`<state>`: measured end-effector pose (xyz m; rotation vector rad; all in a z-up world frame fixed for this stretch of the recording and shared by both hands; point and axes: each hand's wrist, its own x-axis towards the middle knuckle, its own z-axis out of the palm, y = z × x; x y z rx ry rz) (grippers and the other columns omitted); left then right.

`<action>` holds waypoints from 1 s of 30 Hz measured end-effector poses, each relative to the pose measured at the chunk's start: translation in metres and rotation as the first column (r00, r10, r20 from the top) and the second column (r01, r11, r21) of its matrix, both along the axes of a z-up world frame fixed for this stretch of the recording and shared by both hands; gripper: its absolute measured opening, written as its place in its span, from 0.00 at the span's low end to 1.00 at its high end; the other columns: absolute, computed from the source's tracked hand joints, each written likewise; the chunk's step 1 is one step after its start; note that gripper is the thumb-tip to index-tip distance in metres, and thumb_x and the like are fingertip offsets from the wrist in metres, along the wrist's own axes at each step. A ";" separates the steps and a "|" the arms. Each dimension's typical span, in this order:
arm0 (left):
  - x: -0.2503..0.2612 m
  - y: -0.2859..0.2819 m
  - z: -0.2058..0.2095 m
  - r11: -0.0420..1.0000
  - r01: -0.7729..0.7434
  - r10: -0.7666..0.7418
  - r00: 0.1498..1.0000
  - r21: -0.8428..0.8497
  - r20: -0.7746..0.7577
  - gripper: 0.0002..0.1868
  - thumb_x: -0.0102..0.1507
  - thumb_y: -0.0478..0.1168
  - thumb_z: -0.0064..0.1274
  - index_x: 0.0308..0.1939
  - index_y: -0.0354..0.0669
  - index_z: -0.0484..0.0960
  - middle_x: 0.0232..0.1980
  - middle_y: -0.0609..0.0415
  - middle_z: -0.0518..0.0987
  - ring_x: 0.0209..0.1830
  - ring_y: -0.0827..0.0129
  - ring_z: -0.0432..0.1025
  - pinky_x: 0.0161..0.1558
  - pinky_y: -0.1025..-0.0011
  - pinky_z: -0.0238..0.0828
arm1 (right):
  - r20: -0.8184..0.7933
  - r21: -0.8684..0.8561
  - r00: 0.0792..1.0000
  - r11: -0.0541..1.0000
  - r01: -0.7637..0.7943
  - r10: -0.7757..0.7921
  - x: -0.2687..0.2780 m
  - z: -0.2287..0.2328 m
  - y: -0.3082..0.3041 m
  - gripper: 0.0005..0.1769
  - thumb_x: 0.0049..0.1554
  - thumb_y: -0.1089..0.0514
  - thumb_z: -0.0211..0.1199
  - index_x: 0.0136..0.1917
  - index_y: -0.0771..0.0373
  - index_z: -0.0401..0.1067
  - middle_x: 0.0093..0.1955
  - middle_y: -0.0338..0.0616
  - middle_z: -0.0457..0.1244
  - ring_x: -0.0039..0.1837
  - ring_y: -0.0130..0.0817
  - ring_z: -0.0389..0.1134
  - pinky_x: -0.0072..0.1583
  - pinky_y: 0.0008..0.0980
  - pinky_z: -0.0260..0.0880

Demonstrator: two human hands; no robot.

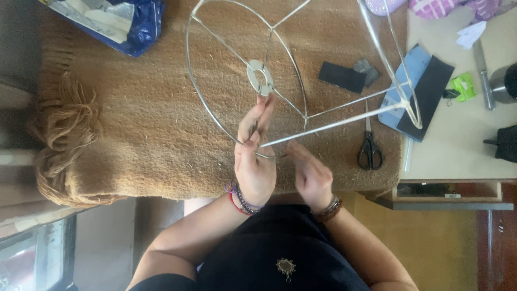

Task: Sanding the metal joints and wires of a lampshade frame with a small piece of sandpaper to smooth the surface.

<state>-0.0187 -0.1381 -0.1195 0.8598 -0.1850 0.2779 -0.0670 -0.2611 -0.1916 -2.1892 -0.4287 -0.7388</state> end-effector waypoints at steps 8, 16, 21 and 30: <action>0.000 -0.006 0.006 0.999 0.025 -0.024 0.999 -0.042 0.023 0.24 0.74 0.42 0.32 0.69 0.32 0.68 0.74 0.33 0.69 0.83 0.45 0.50 0.83 0.48 0.36 | 0.024 0.072 1.000 0.997 -0.001 -0.001 0.002 0.010 0.002 0.15 0.60 0.71 0.55 0.53 0.67 0.82 0.57 0.55 0.72 0.59 0.51 0.75 0.57 0.43 0.78; 0.000 -0.006 0.007 1.000 -0.007 0.008 1.000 0.025 -0.011 0.24 0.74 0.43 0.31 0.68 0.31 0.68 0.75 0.33 0.66 0.83 0.43 0.50 0.83 0.46 0.36 | 0.108 0.178 0.994 0.983 -0.050 0.031 -0.003 0.028 0.029 0.14 0.59 0.73 0.55 0.53 0.70 0.80 0.54 0.56 0.73 0.56 0.54 0.76 0.54 0.47 0.79; 0.000 -0.003 -0.007 0.999 -0.039 0.038 0.998 -0.024 -0.045 0.24 0.70 0.36 0.28 0.67 0.30 0.69 0.69 0.32 0.73 0.82 0.46 0.52 0.82 0.49 0.36 | 0.126 0.070 0.990 0.995 -0.069 0.060 -0.002 0.008 0.012 0.14 0.59 0.73 0.55 0.52 0.71 0.80 0.54 0.55 0.73 0.55 0.52 0.76 0.54 0.46 0.79; -0.003 0.002 -0.012 0.984 0.036 -0.057 0.991 -0.174 -0.122 0.19 0.73 0.42 0.33 0.62 0.36 0.71 0.74 0.32 0.68 0.81 0.45 0.53 0.78 0.48 0.46 | -0.041 0.077 0.995 0.993 -0.086 0.089 -0.003 0.040 0.012 0.15 0.60 0.73 0.56 0.56 0.68 0.79 0.57 0.52 0.73 0.58 0.50 0.75 0.58 0.44 0.78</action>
